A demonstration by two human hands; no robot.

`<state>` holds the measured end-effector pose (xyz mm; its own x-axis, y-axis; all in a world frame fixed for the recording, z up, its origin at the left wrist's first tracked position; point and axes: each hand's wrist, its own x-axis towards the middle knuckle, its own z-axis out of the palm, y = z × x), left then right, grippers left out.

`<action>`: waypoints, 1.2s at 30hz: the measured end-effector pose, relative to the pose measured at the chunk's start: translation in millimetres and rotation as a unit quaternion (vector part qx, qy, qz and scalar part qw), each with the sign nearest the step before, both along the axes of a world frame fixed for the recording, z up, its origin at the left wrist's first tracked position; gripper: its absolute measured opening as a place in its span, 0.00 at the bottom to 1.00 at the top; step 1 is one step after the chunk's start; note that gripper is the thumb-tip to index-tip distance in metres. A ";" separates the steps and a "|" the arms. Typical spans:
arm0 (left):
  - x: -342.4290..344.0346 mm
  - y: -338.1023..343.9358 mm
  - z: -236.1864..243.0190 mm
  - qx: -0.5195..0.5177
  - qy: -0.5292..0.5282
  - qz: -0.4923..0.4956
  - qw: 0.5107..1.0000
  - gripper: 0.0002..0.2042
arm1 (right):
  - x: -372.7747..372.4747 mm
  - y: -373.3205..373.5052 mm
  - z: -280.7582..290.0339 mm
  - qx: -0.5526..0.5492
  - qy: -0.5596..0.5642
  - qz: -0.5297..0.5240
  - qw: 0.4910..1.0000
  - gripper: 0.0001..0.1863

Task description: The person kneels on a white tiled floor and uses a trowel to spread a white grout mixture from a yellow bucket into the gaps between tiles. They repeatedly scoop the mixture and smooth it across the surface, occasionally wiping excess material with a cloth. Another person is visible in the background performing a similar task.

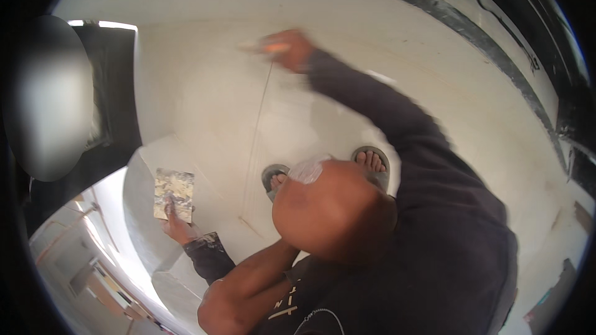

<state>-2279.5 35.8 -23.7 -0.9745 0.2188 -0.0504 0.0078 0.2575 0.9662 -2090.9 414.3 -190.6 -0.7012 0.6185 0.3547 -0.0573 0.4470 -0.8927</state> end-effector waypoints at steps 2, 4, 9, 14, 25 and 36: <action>6.9 -4.4 0.7 -0.011 -0.025 0.045 0.999 0.19 | 135.6 7.4 -30.8 0.125 -0.095 -0.081 0.984 0.12; -10.4 -10.4 -26.8 -0.014 -0.073 0.044 0.996 0.19 | 263.1 -36.9 -2.6 0.131 -0.348 -0.273 0.887 0.11; -18.0 -4.1 -38.0 -0.013 -0.121 0.041 0.992 0.17 | 304.4 -90.5 4.5 0.014 -0.649 -0.435 0.624 0.16; -3.3 28.6 9.8 -0.032 -0.051 0.015 0.998 0.17 | 25.1 -82.6 -32.1 0.065 -0.318 -0.279 0.904 0.07; -9.0 10.5 -0.1 0.015 0.010 0.059 0.998 0.16 | -138.6 -83.4 -4.3 0.046 -0.144 0.189 0.970 0.08; -7.9 0.3 -27.5 0.020 -0.030 0.131 0.991 0.16 | -138.7 32.9 -57.7 0.309 -0.358 0.122 0.873 0.07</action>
<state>-2287.4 36.1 -51.1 -0.9936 -0.0388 -0.1057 -0.1114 0.2037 0.9727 -2229.6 447.2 -248.3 -0.9639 0.2657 -0.0148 0.2554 0.9079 -0.3323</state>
